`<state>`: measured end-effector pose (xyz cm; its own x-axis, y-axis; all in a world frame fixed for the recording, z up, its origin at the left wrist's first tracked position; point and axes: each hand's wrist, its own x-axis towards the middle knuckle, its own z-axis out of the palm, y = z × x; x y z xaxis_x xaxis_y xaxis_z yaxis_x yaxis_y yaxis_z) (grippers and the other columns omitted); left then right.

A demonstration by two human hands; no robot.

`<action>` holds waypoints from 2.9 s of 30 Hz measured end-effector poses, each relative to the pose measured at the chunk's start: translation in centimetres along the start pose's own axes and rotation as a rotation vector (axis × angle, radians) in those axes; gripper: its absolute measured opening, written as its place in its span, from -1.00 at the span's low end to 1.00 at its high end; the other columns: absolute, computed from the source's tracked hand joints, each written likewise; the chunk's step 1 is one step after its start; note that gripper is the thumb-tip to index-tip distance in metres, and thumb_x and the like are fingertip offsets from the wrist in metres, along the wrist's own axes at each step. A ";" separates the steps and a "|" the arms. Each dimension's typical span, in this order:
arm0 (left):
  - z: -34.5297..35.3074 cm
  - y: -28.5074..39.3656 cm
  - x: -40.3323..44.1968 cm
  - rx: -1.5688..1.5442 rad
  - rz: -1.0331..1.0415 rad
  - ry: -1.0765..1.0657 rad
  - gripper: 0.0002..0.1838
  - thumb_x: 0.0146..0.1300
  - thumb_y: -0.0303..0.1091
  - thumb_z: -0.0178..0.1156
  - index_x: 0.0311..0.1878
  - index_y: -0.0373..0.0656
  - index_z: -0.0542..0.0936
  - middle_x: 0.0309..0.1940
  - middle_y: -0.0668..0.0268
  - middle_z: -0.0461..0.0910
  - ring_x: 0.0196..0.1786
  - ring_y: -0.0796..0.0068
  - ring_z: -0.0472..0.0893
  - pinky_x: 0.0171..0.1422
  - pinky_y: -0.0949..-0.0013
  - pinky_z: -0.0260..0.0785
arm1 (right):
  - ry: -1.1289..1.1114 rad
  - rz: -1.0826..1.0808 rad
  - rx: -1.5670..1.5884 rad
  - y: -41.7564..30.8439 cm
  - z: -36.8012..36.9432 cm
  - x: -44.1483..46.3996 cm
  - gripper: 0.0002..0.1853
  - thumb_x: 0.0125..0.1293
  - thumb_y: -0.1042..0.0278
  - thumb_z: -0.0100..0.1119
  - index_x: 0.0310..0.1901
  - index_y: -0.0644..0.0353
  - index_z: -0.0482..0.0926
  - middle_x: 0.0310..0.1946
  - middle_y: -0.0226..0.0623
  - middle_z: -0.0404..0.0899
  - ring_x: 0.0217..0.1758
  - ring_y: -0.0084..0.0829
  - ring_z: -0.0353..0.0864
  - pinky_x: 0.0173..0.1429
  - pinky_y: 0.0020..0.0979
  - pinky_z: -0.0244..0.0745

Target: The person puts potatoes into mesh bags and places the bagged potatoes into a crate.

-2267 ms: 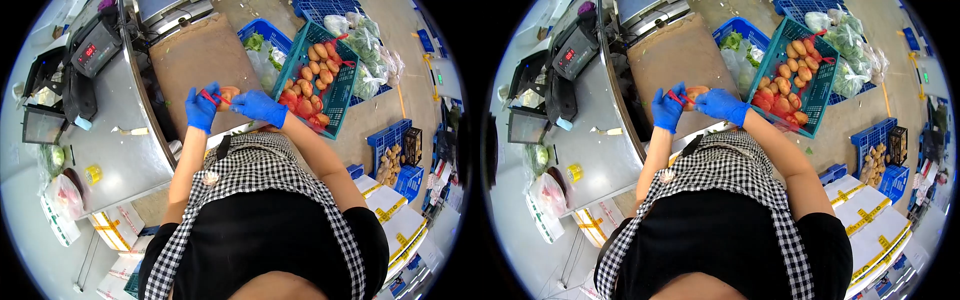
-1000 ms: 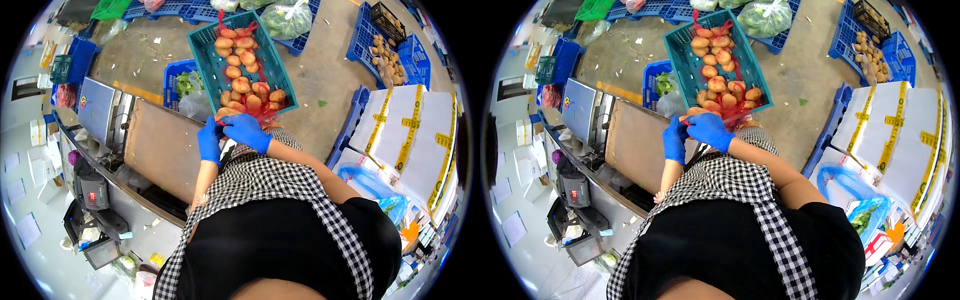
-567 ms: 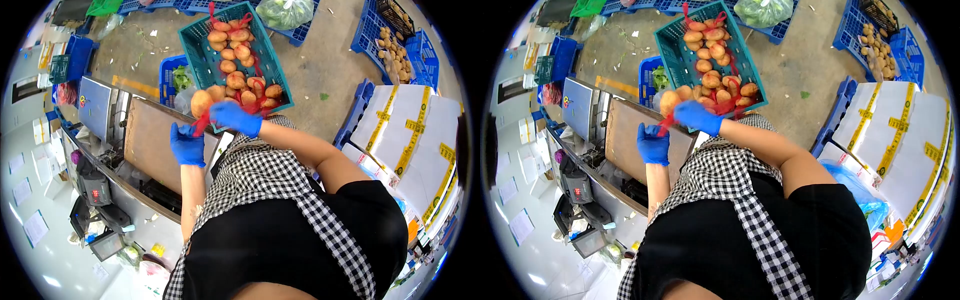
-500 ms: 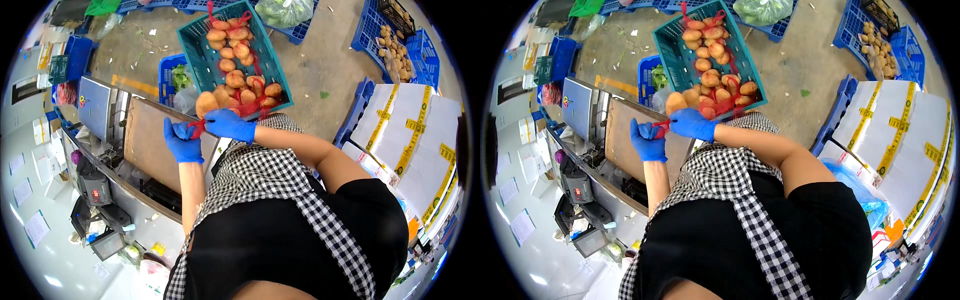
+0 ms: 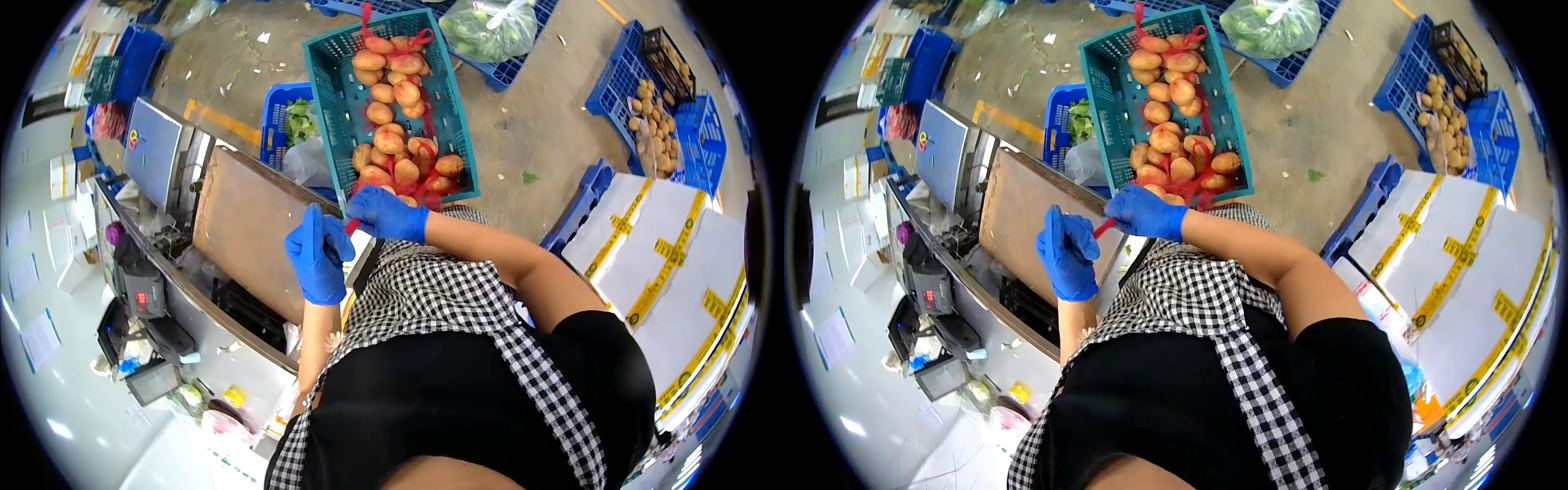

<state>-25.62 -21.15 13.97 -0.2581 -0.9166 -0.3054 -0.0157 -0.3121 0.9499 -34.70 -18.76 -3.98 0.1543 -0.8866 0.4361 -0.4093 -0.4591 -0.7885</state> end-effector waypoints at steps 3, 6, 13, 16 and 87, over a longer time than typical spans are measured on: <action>-1.7 1.0 1.5 0.209 0.104 -0.197 -0.66 0.31 -0.25 -0.07 -0.46 -0.30 0.49 -0.51 0.18 0.48 -0.40 0.39 0.47 -0.21 0.44 0.29 | 0.031 -0.008 0.106 2.7 0.7 2.8 -0.87 0.02 0.29 0.15 -0.43 0.13 0.50 -0.57 -0.13 0.50 -0.45 -0.03 0.50 -0.37 -0.15 0.38; -3.0 2.4 2.7 0.682 0.238 -0.340 -0.71 0.23 -0.40 0.00 -0.02 -0.31 0.48 -0.07 0.19 0.49 0.03 0.37 0.45 0.18 0.36 0.21 | 0.086 0.359 0.044 6.4 0.5 4.1 -0.86 0.10 0.27 0.11 -0.42 0.15 0.55 -0.56 -0.06 0.52 -0.42 -0.03 0.54 -0.36 -0.15 0.42; -9.2 -3.6 -1.5 0.410 -0.054 -0.009 -0.71 0.26 -0.41 0.03 0.03 -0.30 0.47 -0.07 0.22 0.52 -0.02 0.50 0.49 0.09 0.44 0.28 | 0.144 0.975 0.392 23.7 2.6 10.1 -0.59 0.19 0.00 -0.03 -0.51 0.20 0.58 -0.53 -0.07 0.58 -0.42 -0.13 0.59 -0.31 -0.18 0.46; -11.4 -6.7 -4.9 0.608 -0.064 0.041 -0.73 0.27 -0.43 0.02 0.01 -0.31 0.49 -0.12 0.24 0.55 -0.06 0.46 0.52 0.08 0.43 0.31 | 0.050 1.011 0.346 25.8 0.5 13.6 -0.73 0.21 0.14 -0.05 -0.41 0.14 0.55 -0.58 -0.28 0.49 -0.58 -0.34 0.45 -0.49 -0.30 0.33; -38.5 -14.8 -15.6 1.004 -0.021 0.096 -0.58 0.18 0.01 -0.02 -0.19 -0.19 0.50 -0.32 0.01 0.55 -0.22 0.04 0.54 -0.12 0.12 0.37 | -0.260 0.884 1.215 -7.1 27.1 20.9 -0.72 0.26 0.36 -0.10 -0.10 0.34 0.47 -0.42 -0.32 0.53 -0.39 -0.41 0.53 -0.17 -0.38 0.48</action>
<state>15.82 -11.88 2.08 -0.1697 -0.9434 -0.2849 -0.8369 -0.0147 0.5471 -4.21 -35.54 -0.98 0.4660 -0.8186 -0.3357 0.4911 0.5549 -0.6715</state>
